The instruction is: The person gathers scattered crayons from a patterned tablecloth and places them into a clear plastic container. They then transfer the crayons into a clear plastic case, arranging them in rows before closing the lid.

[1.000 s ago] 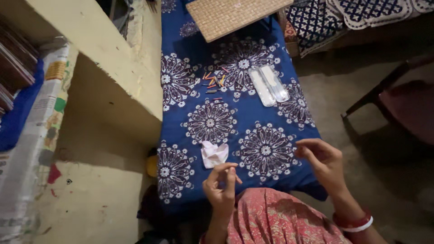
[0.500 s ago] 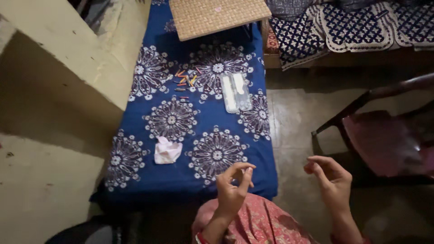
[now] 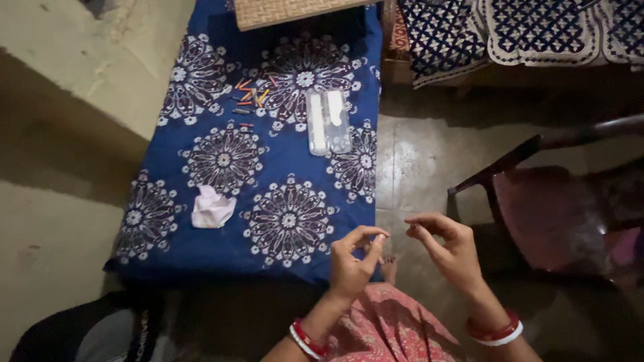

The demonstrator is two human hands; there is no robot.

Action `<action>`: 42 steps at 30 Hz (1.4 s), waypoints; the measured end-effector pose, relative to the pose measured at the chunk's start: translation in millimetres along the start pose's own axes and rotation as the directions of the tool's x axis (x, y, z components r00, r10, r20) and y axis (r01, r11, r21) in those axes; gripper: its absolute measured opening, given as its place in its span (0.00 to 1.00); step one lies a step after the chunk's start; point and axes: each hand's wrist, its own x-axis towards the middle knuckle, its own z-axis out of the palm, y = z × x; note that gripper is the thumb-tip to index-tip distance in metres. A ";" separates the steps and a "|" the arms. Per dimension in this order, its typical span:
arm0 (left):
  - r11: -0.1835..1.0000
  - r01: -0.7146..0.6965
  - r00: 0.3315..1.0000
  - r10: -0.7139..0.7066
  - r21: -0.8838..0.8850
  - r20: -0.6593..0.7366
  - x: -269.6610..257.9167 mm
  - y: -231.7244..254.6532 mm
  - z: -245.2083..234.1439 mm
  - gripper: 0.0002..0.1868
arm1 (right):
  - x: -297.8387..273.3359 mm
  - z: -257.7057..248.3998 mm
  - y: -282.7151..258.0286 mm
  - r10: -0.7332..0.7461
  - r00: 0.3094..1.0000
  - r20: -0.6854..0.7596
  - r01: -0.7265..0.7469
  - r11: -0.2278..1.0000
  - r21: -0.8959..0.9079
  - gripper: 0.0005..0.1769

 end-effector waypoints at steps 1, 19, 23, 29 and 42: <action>1.000 0.005 1.000 -0.005 -0.015 0.010 6.5 -3.9 8.8 0.05 | 7.2 -7.0 0.1 -0.012 1.000 0.020 0.013 0.999 -0.032 0.10; 0.998 -0.053 0.991 0.048 -0.043 -0.121 176.2 -1.2 119.3 0.06 | 187.0 -117.1 66.9 0.070 0.988 0.138 -0.088 0.988 0.130 0.10; 0.999 -0.031 0.976 0.026 -0.020 -0.215 214.0 -21.3 112.6 0.06 | 240.6 -116.8 80.3 0.055 0.978 0.202 -0.080 0.990 0.119 0.11; 0.999 0.020 0.943 -0.003 0.049 -0.333 287.6 -53.4 112.7 0.06 | 337.2 -118.6 101.0 0.035 0.960 0.279 -0.072 0.989 0.125 0.10; 0.956 0.067 0.930 0.044 0.286 -0.365 430.3 -144.0 59.8 0.05 | 479.4 -73.2 175.2 0.023 0.934 0.356 -0.112 0.966 0.233 0.09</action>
